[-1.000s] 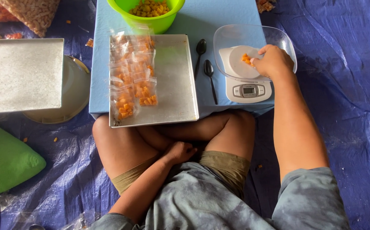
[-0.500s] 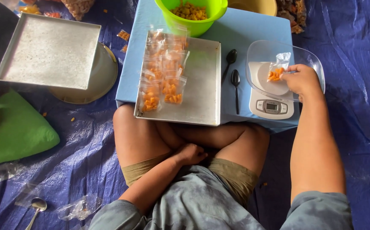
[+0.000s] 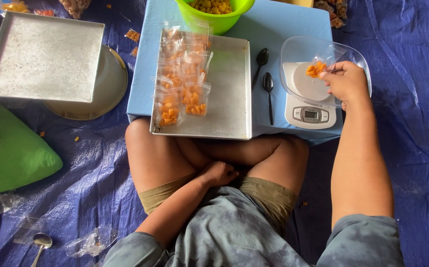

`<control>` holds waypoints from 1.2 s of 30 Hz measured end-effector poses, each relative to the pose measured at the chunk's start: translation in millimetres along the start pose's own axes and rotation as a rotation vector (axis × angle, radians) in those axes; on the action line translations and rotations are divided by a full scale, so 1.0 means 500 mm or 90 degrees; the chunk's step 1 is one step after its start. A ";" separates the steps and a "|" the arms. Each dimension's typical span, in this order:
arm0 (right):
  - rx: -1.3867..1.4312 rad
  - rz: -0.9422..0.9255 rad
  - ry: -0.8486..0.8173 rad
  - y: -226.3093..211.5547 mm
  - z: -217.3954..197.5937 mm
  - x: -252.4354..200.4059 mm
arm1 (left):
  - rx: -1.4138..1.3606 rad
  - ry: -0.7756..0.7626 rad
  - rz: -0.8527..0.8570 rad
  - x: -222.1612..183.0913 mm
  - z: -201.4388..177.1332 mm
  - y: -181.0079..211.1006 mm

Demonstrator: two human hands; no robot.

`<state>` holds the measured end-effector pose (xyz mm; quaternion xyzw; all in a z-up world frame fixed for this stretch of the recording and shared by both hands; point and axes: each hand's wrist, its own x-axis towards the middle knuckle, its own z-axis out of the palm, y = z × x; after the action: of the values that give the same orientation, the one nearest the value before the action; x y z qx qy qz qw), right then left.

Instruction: Weighing small orange snacks on a digital scale and placing them into small plastic bags for packaging.

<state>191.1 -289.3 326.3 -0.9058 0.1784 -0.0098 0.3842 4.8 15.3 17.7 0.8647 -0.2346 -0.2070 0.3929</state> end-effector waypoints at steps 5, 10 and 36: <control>0.134 -0.245 0.004 -0.034 0.016 -0.062 | -0.013 0.002 0.022 0.003 0.005 -0.007; 0.164 -0.335 0.006 -0.083 0.114 -0.152 | 0.029 -0.027 -0.018 0.025 0.043 -0.037; -0.115 -0.358 -0.141 -0.198 0.368 -0.345 | 0.023 0.019 0.002 0.026 0.061 -0.052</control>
<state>89.5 -41.5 286.6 -0.9457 -0.1221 -0.0012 0.3013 4.8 5.3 -23.1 0.8741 -0.2338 -0.1889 0.3815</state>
